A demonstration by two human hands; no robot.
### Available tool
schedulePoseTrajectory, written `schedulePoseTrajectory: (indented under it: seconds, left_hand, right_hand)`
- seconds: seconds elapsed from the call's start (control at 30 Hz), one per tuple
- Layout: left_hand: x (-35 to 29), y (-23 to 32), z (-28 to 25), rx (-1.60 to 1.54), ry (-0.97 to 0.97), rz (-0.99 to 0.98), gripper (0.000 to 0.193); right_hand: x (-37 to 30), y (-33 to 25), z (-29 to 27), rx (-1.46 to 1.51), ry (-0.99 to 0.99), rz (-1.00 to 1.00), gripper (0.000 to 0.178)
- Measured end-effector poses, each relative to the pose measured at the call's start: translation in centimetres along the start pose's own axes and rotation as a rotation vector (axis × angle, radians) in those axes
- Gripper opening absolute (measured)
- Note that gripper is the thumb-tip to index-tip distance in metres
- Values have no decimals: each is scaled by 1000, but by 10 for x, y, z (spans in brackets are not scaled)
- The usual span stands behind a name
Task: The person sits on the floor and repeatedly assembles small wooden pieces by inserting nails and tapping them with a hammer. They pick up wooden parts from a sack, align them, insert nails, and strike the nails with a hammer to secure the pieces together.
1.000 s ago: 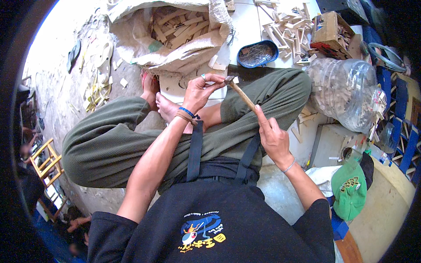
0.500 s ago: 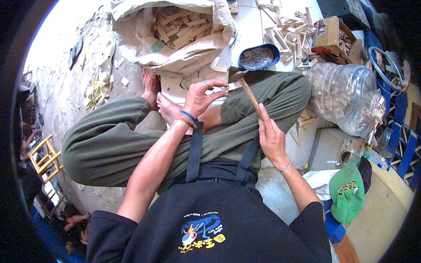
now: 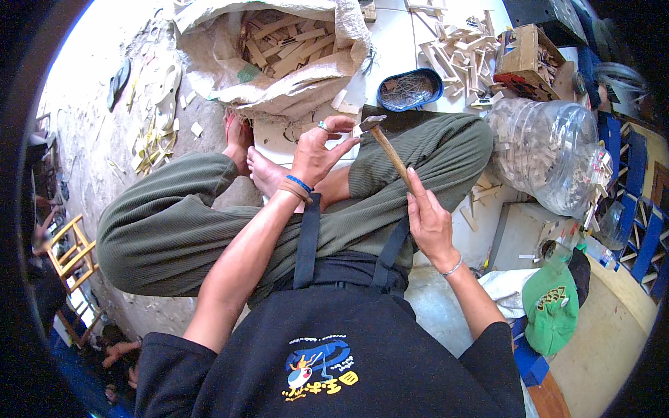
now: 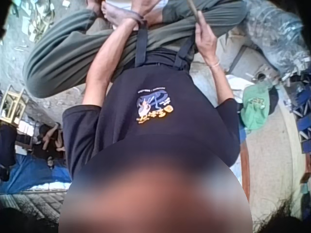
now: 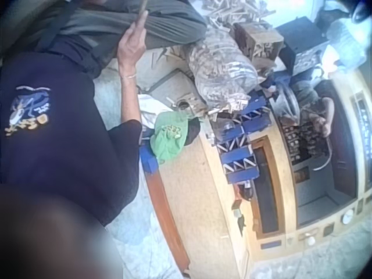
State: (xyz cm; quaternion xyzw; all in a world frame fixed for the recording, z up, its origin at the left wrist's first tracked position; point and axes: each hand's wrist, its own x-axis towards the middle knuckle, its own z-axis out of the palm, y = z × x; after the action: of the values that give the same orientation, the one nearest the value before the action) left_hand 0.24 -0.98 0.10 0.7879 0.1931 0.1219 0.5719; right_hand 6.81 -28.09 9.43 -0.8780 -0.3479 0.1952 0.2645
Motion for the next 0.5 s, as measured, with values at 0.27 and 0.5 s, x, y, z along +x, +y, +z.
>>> schedulePoseTrajectory:
  seconds: [0.27,0.5]
  left_hand:
    - [-3,-5,4,91,26,105,47]
    - [-6,-12,5,235,38,229,42]
  right_hand:
    - [0,-4,1,-112,-4,-54,66]
    - [4,-9,-3,-125,154,-177,71]
